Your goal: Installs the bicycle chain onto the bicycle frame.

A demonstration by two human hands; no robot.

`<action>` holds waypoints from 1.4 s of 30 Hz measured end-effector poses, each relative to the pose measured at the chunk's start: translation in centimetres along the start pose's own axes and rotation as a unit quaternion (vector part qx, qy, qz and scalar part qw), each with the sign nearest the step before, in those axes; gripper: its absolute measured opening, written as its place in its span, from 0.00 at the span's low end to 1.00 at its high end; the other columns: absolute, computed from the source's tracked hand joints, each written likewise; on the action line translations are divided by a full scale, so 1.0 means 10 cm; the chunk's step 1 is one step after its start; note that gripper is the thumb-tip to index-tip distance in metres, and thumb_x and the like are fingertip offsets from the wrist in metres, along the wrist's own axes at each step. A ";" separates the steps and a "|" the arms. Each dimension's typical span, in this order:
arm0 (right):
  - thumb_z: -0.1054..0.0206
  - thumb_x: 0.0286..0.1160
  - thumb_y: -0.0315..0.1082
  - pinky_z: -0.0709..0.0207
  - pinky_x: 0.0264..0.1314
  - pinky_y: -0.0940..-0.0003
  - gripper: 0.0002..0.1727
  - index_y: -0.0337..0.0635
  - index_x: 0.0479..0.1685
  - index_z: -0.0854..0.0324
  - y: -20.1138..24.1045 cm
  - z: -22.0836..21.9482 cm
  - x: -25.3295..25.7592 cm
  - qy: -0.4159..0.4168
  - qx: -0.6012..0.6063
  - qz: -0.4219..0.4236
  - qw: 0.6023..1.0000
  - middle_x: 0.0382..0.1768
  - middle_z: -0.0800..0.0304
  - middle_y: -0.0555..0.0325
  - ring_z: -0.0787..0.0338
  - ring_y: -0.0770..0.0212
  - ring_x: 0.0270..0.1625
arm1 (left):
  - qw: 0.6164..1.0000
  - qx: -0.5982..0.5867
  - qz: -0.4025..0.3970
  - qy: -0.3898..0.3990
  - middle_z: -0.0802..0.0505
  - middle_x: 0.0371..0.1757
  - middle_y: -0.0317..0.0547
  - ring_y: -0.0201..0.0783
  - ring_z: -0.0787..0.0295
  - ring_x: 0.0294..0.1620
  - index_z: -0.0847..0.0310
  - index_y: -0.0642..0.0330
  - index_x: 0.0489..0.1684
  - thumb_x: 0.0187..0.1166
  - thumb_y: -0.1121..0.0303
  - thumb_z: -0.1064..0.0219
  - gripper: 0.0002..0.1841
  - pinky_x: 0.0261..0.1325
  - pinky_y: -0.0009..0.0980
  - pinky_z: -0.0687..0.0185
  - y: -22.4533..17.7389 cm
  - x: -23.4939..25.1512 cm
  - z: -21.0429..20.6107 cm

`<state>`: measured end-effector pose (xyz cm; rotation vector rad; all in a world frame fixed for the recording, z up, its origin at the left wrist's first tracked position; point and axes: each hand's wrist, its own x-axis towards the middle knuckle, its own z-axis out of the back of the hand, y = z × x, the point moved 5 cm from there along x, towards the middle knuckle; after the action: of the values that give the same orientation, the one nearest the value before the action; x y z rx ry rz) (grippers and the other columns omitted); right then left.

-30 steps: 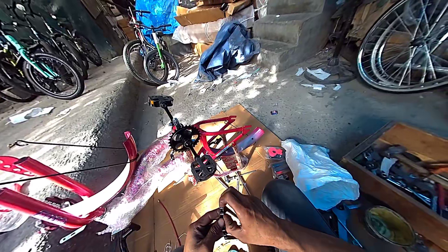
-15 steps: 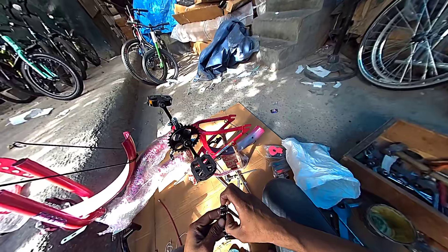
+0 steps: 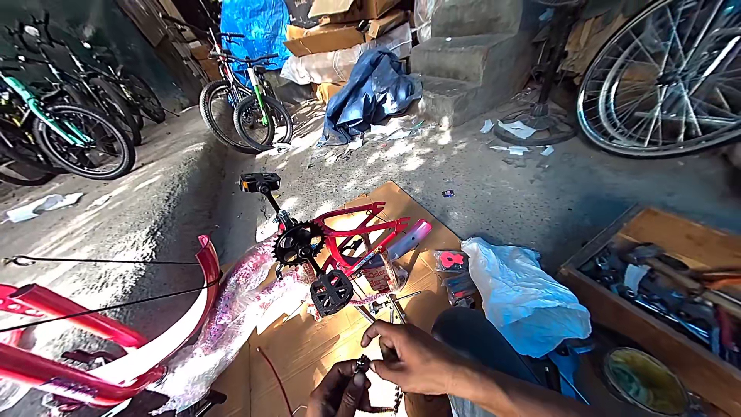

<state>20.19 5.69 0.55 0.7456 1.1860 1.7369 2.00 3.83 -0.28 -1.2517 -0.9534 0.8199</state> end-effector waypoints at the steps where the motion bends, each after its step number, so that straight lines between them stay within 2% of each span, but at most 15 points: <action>1: 0.36 0.80 0.42 0.22 0.36 0.49 0.22 0.49 0.73 0.21 0.04 0.00 0.02 0.010 -0.069 0.009 0.998 0.26 0.18 0.54 0.18 0.53 0.28 | 0.998 0.057 -0.017 -0.008 0.08 0.35 0.42 0.32 0.11 0.29 0.19 0.70 0.52 0.86 0.77 0.41 0.08 0.37 0.32 0.10 -0.02 0.01 -0.02; 7: 0.47 0.88 0.40 0.18 0.46 0.41 0.17 0.49 0.59 0.14 0.06 -0.03 0.07 0.004 -0.245 0.061 0.968 0.37 0.08 0.49 0.07 0.45 0.44 | 0.970 0.229 -0.052 -0.055 0.10 0.35 0.46 0.34 0.10 0.28 0.19 0.73 0.51 0.86 0.72 0.39 0.10 0.36 0.34 0.06 -0.03 0.04 -0.09; 14: 0.45 0.83 0.39 0.21 0.27 0.51 0.13 0.46 0.51 0.16 0.14 0.16 0.08 -0.163 -0.292 0.134 0.933 0.25 0.14 0.56 0.10 0.53 0.28 | 0.990 0.060 0.021 -0.123 0.08 0.30 0.44 0.36 0.10 0.25 0.22 0.71 0.52 0.90 0.74 0.47 0.09 0.34 0.33 0.08 -0.18 0.30 -0.32; 18: 0.46 0.84 0.40 0.21 0.24 0.52 0.13 0.46 0.51 0.18 0.18 0.41 0.17 -0.180 -0.322 0.149 0.917 0.22 0.16 0.58 0.12 0.53 0.25 | 0.974 0.118 -0.011 -0.195 0.12 0.29 0.42 0.32 0.15 0.19 0.24 0.72 0.55 0.91 0.72 0.49 0.12 0.25 0.30 0.12 -0.31 0.59 -0.43; 20: 0.49 0.87 0.40 0.20 0.26 0.51 0.16 0.47 0.57 0.17 0.14 0.58 0.19 -0.207 -0.246 0.156 0.934 0.23 0.14 0.57 0.12 0.55 0.25 | 0.982 0.094 -0.001 -0.165 0.09 0.36 0.46 0.34 0.13 0.21 0.24 0.72 0.57 0.92 0.72 0.50 0.12 0.27 0.32 0.10 -0.35 0.78 -0.43; 22: 0.52 0.93 0.42 0.16 0.40 0.53 0.19 0.46 0.62 0.16 0.08 0.79 0.26 -0.199 -0.104 0.127 0.966 0.36 0.10 0.56 0.10 0.59 0.35 | 0.997 0.036 0.000 -0.074 0.09 0.49 0.50 0.38 0.09 0.30 0.24 0.71 0.61 0.91 0.73 0.51 0.13 0.33 0.35 0.07 -0.29 0.97 -0.47; 24: 0.51 0.93 0.41 0.16 0.48 0.63 0.20 0.44 0.60 0.15 0.06 1.00 0.41 -0.172 0.017 0.098 0.980 0.42 0.09 0.60 0.12 0.66 0.41 | 0.999 -0.038 -0.016 0.009 0.08 0.44 0.52 0.41 0.09 0.33 0.24 0.71 0.58 0.91 0.72 0.52 0.14 0.36 0.38 0.09 -0.14 1.17 -0.55; 27: 0.47 0.89 0.40 0.40 0.20 0.76 0.17 0.44 0.55 0.13 -0.03 1.23 0.76 -0.121 0.167 -0.018 0.978 0.20 0.31 0.71 0.36 0.75 0.17 | 0.997 -0.070 0.002 0.009 0.10 0.34 0.45 0.37 0.14 0.29 0.23 0.69 0.57 0.91 0.67 0.53 0.16 0.34 0.34 0.13 0.03 1.52 -0.61; 28: 0.46 0.89 0.41 0.44 0.17 0.77 0.16 0.46 0.54 0.13 -0.09 1.29 0.88 -0.109 0.179 -0.068 0.975 0.18 0.35 0.72 0.39 0.75 0.15 | 0.997 -0.069 0.023 -0.025 0.12 0.31 0.44 0.35 0.17 0.26 0.21 0.68 0.54 0.91 0.66 0.52 0.15 0.31 0.32 0.17 0.07 1.64 -0.60; 30: 0.39 0.87 0.42 0.31 0.27 0.70 0.14 0.45 0.52 0.10 -0.23 1.51 1.15 -0.133 0.069 -0.117 0.982 0.27 0.20 0.62 0.26 0.70 0.25 | 0.989 -0.077 0.075 -0.105 0.13 0.33 0.46 0.35 0.17 0.26 0.20 0.69 0.51 0.92 0.67 0.50 0.15 0.29 0.31 0.19 0.13 1.87 -0.55; 31: 0.37 0.85 0.42 0.19 0.44 0.60 0.15 0.43 0.53 0.09 -0.28 1.62 1.29 -0.147 0.001 -0.121 0.982 0.39 0.10 0.56 0.14 0.63 0.39 | 0.982 -0.077 0.095 -0.145 0.12 0.36 0.48 0.36 0.16 0.28 0.20 0.69 0.52 0.93 0.66 0.49 0.15 0.30 0.31 0.18 0.15 1.97 -0.52; 33: 0.36 0.84 0.47 0.17 0.59 0.44 0.17 0.48 0.55 0.08 -0.28 1.77 1.53 -0.184 -0.134 -0.113 0.967 0.47 0.06 0.53 0.08 0.54 0.52 | 0.971 -0.062 0.111 -0.201 0.10 0.38 0.50 0.39 0.13 0.30 0.21 0.69 0.53 0.94 0.66 0.50 0.15 0.31 0.33 0.16 0.24 2.15 -0.44; 36: 0.39 0.82 0.60 0.17 0.58 0.40 0.22 0.56 0.49 0.06 -0.18 1.86 1.84 -0.195 -0.294 -0.103 0.930 0.45 0.04 0.59 0.07 0.53 0.53 | 0.961 -0.067 0.099 -0.250 0.10 0.38 0.51 0.39 0.12 0.31 0.22 0.70 0.56 0.94 0.67 0.50 0.14 0.32 0.34 0.16 0.44 2.33 -0.35; 40: 0.42 0.79 0.68 0.19 0.46 0.39 0.32 0.50 0.27 0.09 -0.18 1.77 2.28 -0.105 -0.374 -0.145 0.910 0.33 0.08 0.54 0.08 0.50 0.43 | 0.947 -0.105 0.033 -0.301 0.12 0.38 0.51 0.37 0.14 0.30 0.24 0.70 0.55 0.93 0.69 0.52 0.14 0.31 0.30 0.17 0.57 2.48 -0.25; 42: 0.39 0.77 0.67 0.20 0.48 0.37 0.33 0.45 0.26 0.11 -0.25 1.74 2.44 -0.053 -0.352 -0.182 0.917 0.34 0.08 0.50 0.09 0.47 0.45 | 0.949 -0.114 0.005 -0.292 0.13 0.39 0.49 0.35 0.15 0.32 0.25 0.70 0.55 0.92 0.70 0.54 0.14 0.33 0.28 0.18 0.55 2.51 -0.25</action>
<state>25.01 35.06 4.58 0.1588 0.5038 1.6139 14.28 26.42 -2.45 -1.2280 -1.5547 1.1451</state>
